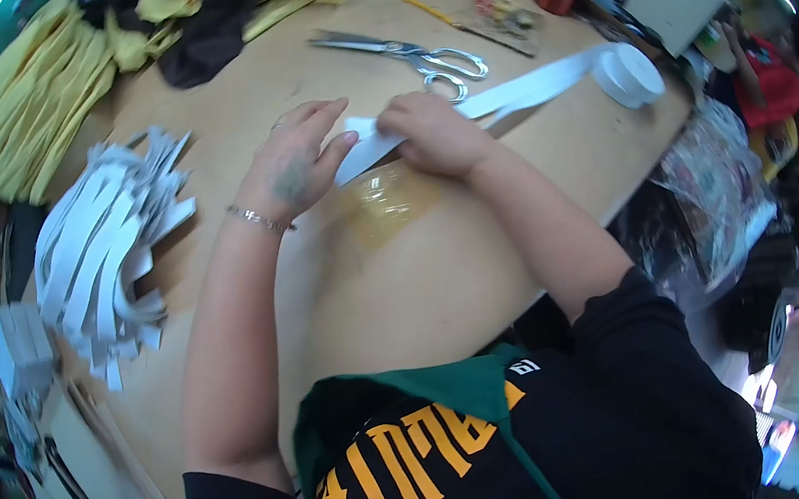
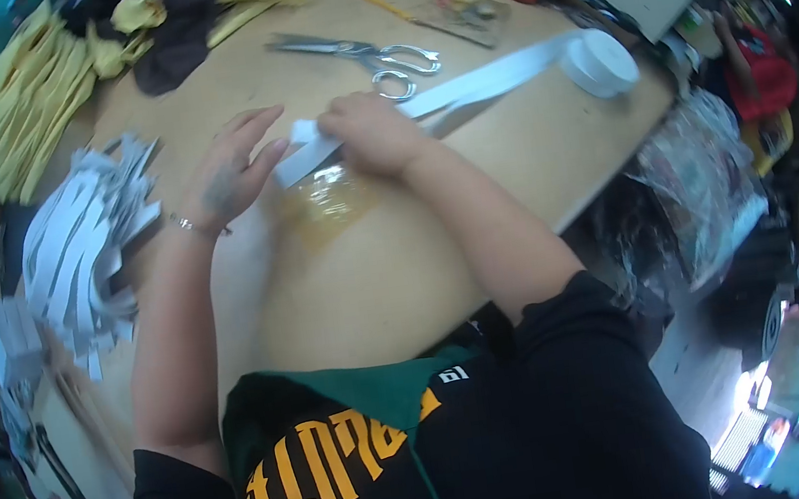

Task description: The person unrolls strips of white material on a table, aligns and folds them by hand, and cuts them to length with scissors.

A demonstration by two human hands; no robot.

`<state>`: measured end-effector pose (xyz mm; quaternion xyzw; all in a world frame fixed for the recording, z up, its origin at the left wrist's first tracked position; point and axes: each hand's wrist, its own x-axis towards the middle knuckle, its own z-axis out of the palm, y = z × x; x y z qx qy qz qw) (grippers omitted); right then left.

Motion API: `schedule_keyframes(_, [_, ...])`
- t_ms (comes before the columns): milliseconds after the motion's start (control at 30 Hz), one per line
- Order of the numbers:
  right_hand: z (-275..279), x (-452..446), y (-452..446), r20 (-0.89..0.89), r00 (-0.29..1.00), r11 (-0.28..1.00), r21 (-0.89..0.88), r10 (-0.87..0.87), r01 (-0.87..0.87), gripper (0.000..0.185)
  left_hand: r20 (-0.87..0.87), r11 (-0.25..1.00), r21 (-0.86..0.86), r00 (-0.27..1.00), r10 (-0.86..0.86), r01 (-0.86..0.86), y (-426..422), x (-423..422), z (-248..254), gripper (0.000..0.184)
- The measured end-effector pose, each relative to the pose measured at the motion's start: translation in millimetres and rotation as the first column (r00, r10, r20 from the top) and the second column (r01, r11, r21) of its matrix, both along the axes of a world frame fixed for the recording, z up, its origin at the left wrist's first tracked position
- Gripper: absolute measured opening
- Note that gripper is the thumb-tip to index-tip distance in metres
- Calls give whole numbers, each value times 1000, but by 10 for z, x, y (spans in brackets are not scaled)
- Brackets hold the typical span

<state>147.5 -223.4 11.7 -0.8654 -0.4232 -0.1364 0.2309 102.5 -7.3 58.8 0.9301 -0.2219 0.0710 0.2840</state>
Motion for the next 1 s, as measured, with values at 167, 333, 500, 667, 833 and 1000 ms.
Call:
schedule_keyframes(167, [-90, -134, -94, -79, 997, 996, 92, -6, 14, 36, -156, 972, 153, 975, -155, 179, -569, 212, -63, 84])
schedule_keyframes(333, [402, -343, -413, -232, 972, 987, -159, -41, 4, 53, -352, 999, -19, 935, -37, 32, -790, -24, 23, 98])
schedule_keyframes(500, [636, 211, -1921, 146, 688, 694, -17, -711, 720, 62, -20, 932, 363, 1000, 3, 5, -961, -79, -76, 97])
schedule_keyframes(667, [449, 603, -2358, 211, 198, 108, -375, -957, 921, 73, -16, 901, 433, 999, -28, 32, -1416, 72, -197, 66])
schedule_keyframes(833, [308, 556, -2652, 204, 443, 376, -296, -873, 878, 66, -65, 876, 476, 996, -58, 83, -1138, 20, -3, 17])
schedule_keyframes(1000, [227, 140, -3041, 239, 821, 812, -164, -518, 560, 60, 23, 823, 557, 993, 115, -108, -736, -621, 330, 15])
